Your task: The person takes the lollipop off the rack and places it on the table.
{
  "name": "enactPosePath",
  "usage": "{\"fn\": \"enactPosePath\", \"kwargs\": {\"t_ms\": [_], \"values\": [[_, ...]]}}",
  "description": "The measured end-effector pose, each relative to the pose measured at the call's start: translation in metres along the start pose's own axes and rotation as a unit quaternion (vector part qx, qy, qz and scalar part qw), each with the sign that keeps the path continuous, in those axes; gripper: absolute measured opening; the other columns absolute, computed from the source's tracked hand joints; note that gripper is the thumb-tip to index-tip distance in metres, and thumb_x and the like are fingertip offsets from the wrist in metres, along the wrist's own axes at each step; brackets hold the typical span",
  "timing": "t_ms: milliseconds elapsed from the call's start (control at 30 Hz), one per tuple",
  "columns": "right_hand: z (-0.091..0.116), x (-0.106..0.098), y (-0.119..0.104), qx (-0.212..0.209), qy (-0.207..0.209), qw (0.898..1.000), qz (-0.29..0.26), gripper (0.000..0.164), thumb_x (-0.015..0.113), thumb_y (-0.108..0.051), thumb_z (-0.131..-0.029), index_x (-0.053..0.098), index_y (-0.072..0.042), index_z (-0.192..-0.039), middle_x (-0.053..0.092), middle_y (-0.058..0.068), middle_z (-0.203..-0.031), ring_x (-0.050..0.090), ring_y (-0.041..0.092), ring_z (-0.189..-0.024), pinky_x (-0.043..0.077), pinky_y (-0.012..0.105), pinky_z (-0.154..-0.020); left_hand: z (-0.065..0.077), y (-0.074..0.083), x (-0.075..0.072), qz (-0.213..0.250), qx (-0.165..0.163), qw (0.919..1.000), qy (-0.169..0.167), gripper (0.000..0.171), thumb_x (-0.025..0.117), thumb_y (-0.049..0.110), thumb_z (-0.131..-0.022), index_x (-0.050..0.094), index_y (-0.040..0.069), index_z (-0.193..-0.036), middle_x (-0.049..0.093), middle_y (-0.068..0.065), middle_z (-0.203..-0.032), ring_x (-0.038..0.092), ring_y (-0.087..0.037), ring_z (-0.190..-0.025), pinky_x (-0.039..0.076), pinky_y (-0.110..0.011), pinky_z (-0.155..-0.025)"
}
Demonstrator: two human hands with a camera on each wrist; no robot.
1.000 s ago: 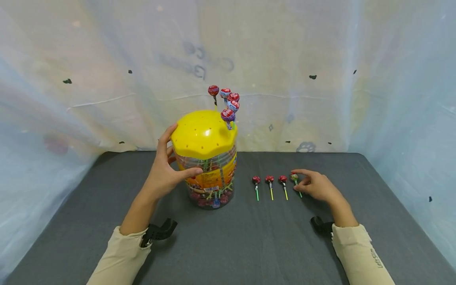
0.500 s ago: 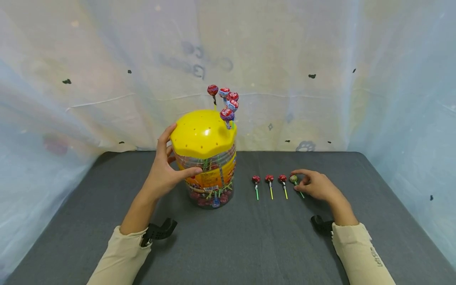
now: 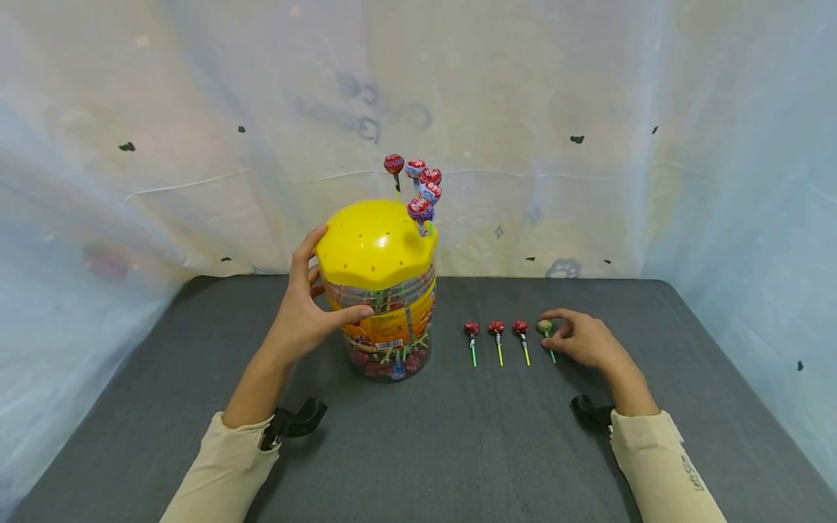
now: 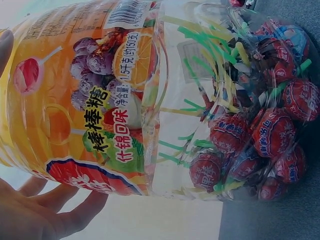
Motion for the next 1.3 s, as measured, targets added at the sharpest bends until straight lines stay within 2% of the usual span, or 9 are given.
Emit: {"fn": "enactPosePath", "kwargs": {"t_ms": [300,433,500,600,767,933,1067,1200,1300], "values": [[0.005,-0.006,-0.007,0.0,-0.002,1.0,0.01,0.066,0.07,-0.029,-0.093,0.042,-0.007,-0.148,0.072,0.008,-0.099,0.061,0.014,-0.074,0.047,0.032,-0.064,0.0,-0.002,0.001,0.008,0.005,1.0,0.001,0.115,0.084,0.004,-0.078,0.009,0.037,-0.158,0.022,0.005,-0.157,0.054,-0.014,-0.117,0.045,-0.034,-0.093],[0.008,-0.012,-0.016,-0.014,0.03,0.999,0.011,0.066,0.066,-0.032,-0.095,0.038,-0.01,-0.151,0.072,0.009,-0.103,0.066,0.018,-0.083,0.052,0.04,-0.072,0.001,-0.004,-0.001,0.001,0.011,0.9999,0.007,0.115,0.084,0.003,-0.077,0.01,0.035,-0.159,0.026,0.004,-0.157,0.055,-0.009,-0.111,0.044,-0.031,-0.089],[0.01,-0.015,-0.022,-0.029,0.05,0.998,0.008,0.066,0.065,-0.032,-0.097,0.035,-0.012,-0.153,0.072,0.009,-0.105,0.067,0.021,-0.086,0.052,0.044,-0.075,0.002,-0.005,-0.002,0.0,0.01,0.9999,0.006,0.116,0.084,0.001,-0.077,0.01,0.035,-0.159,0.026,0.004,-0.158,0.055,-0.008,-0.113,0.045,-0.028,-0.089],[0.013,-0.019,-0.031,-0.052,0.076,0.996,0.005,0.067,0.064,-0.034,-0.098,0.033,-0.014,-0.154,0.072,0.009,-0.105,0.067,0.019,-0.083,0.052,0.042,-0.072,0.001,-0.006,-0.004,0.003,0.001,1.0,-0.001,0.117,0.083,0.0,-0.076,0.01,0.035,-0.16,0.028,0.003,-0.159,0.055,-0.013,-0.121,0.047,-0.025,-0.093],[0.021,-0.025,-0.047,-0.084,0.099,0.992,-0.002,0.065,0.063,-0.034,-0.098,0.034,-0.016,-0.154,0.072,0.008,-0.104,0.067,0.017,-0.076,0.049,0.033,-0.065,-0.001,-0.004,-0.01,0.002,-0.026,0.9991,-0.033,0.113,0.081,0.003,-0.081,0.007,0.039,-0.159,0.027,-0.001,-0.162,0.049,-0.031,-0.134,0.049,-0.045,-0.1],[0.024,-0.029,-0.057,-0.107,0.1,0.989,-0.012,0.063,0.064,-0.031,-0.098,0.035,-0.019,-0.153,0.07,0.007,-0.104,0.066,0.018,-0.077,0.048,0.032,-0.065,0.001,0.009,-0.008,0.023,-0.039,0.9978,-0.048,0.111,0.08,0.007,-0.083,0.005,0.041,-0.158,0.018,-0.001,-0.163,0.034,-0.034,-0.145,0.037,-0.063,-0.107],[0.023,-0.03,-0.06,-0.119,0.1,0.988,-0.007,0.063,0.064,-0.028,-0.098,0.035,-0.019,-0.153,0.07,0.007,-0.102,0.063,0.013,-0.074,0.048,0.032,-0.064,0.001,0.021,0.009,0.048,-0.022,0.9984,-0.019,0.12,0.086,0.008,-0.077,0.003,0.039,-0.158,0.015,-0.001,-0.163,0.033,-0.028,-0.143,0.036,-0.063,-0.11],[0.02,-0.03,-0.063,-0.125,0.098,0.987,-0.004,0.065,0.065,-0.027,-0.098,0.033,-0.02,-0.154,0.07,0.006,-0.102,0.064,0.016,-0.075,0.048,0.032,-0.064,-0.001,0.023,0.024,0.038,-0.009,0.9984,0.041,0.12,0.089,0.008,-0.073,0.009,0.038,-0.157,0.012,0.0,-0.159,0.036,-0.024,-0.139,0.042,-0.056,-0.11],[0.021,-0.032,-0.067,-0.138,0.102,0.985,-0.002,0.066,0.065,-0.027,-0.098,0.032,-0.021,-0.155,0.069,0.005,-0.102,0.064,0.017,-0.077,0.048,0.032,-0.064,-0.001,0.021,0.024,0.011,-0.009,0.9973,0.072,0.117,0.09,0.009,-0.071,0.015,0.04,-0.156,0.017,0.001,-0.158,0.039,-0.023,-0.136,0.045,-0.054,-0.108]]}}
Point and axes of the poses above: each hand's wrist, its own z-axis away from the middle knuckle, its own x-axis out of the palm, y = z × x, the point moved 3 cm from there along -z, towards the middle knuckle
